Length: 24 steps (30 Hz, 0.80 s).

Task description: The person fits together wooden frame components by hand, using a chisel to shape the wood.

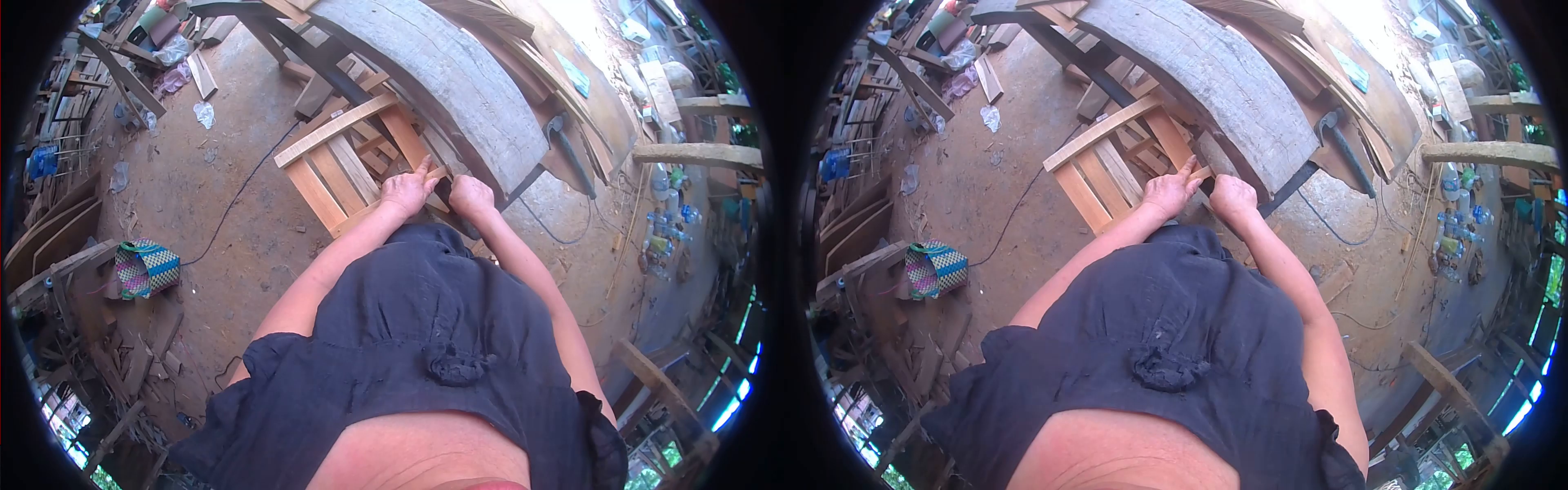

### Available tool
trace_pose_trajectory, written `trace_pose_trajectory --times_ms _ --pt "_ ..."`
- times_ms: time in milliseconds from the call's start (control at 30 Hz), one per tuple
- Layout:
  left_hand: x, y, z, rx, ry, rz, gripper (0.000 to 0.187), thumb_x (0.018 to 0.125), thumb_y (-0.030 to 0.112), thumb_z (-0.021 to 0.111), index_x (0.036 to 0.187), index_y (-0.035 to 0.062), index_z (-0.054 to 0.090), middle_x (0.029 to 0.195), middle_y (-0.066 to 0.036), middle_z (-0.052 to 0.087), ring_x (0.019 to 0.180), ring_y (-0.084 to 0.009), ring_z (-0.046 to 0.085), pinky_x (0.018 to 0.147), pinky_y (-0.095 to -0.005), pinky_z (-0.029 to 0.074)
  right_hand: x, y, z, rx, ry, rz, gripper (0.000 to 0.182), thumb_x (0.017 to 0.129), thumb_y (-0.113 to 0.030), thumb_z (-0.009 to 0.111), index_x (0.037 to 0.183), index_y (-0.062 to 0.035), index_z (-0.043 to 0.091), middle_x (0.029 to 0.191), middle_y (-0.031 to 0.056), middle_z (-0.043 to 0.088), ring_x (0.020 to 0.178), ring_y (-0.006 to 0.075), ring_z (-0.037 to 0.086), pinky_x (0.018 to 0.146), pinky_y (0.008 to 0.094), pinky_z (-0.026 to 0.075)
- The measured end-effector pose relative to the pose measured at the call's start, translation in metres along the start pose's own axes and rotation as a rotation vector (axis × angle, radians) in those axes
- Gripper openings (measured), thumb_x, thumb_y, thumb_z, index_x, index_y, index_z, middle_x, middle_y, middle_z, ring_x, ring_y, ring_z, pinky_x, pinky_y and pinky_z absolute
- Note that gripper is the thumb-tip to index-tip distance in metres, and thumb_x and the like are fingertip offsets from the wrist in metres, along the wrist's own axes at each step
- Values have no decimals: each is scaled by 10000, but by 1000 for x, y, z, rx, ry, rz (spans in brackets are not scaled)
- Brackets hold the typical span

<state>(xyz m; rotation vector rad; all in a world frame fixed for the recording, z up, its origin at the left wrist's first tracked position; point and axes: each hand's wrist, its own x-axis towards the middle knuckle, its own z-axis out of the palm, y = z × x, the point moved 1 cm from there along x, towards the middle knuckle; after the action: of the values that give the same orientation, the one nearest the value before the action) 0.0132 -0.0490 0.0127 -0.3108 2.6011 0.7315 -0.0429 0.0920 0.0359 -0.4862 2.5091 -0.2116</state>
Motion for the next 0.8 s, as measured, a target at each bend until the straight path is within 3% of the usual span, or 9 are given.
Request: trace_pose_trajectory --times_ms 67,200,367,567,800 --pt "-1 -1 0 35 -1 -4 574 894 470 420 1396 220 300 881 -155 660 835 -298 644 768 -420 494 -21 -5 -21 -19 -76 -9 214 789 -156 478 839 -27 641 879 215 639 875 357 618 773 436 478" --pt "0 0 -3 20 -25 -13 574 895 470 418 1400 230 292 891 -162 657 841 -300 643 773 -420 493 -56 10 -28 -74 -113 13 219 806 -164 467 821 -22 633 851 219 638 851 369 618 756 454 476" --pt "2 -4 4 9 -7 15 576 894 480 407 1400 232 288 855 -187 652 832 -338 635 765 -447 487 -42 15 -9 -23 -25 11 231 816 -183 465 787 -15 622 832 219 638 837 380 617 738 472 473" --pt "1 -1 -1 23 -3 14 571 892 477 417 1386 207 321 866 -175 656 827 -318 641 762 -433 491 5 1 5 34 68 -52 206 800 -165 475 788 -25 626 827 205 641 816 373 622 730 463 481" --pt "-3 -7 -2 3 23 60 583 888 476 424 1396 217 297 831 -197 647 793 -346 637 741 -451 493 -8 -39 -67 27 219 -174 160 831 -195 497 837 -48 559 743 200 625 740 382 618 668 481 475"
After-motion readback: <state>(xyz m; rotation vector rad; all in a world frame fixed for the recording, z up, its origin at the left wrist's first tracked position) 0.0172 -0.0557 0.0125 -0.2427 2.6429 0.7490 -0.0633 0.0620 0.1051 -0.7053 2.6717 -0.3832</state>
